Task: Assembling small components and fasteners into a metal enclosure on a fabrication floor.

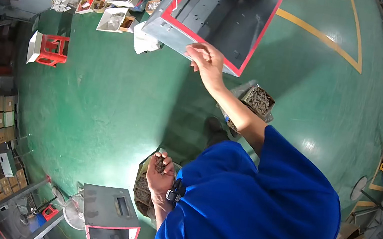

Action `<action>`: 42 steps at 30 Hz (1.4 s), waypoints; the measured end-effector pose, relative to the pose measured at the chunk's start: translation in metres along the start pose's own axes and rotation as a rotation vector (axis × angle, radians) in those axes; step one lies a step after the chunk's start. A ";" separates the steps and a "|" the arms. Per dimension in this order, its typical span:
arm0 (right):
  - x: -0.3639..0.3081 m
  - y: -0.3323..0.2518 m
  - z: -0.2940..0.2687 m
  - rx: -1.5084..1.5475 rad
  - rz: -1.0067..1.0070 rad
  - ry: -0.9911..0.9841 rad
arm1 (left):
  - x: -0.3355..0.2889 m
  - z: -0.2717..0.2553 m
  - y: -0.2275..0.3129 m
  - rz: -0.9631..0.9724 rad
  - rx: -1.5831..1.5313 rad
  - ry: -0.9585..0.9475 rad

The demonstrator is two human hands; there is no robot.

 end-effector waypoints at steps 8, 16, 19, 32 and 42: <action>-0.047 -0.012 -0.026 -0.692 -0.475 -0.141 | 0.001 0.009 -0.002 0.021 0.066 0.035; -0.118 0.029 0.030 -0.612 -0.395 -0.645 | 0.009 0.020 -0.012 -0.037 0.068 -0.016; -0.114 0.012 0.031 -0.583 -0.458 -0.544 | 0.005 0.023 -0.014 -0.037 0.069 0.025; -0.134 0.020 0.028 -0.782 -0.472 -0.552 | -0.021 0.010 -0.013 0.006 0.161 0.042; -0.184 0.003 0.055 -0.567 -0.270 -0.762 | -0.046 -0.017 -0.002 -0.067 0.255 0.044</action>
Point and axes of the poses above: each hand's wrist, its own x-axis towards the middle knuckle, its own z-axis out of the palm, y = z × x, the point moved 5 cm from there along x, towards the middle knuckle, and after that the axes turned 4 degrees about -x, right-handed, at the moved point
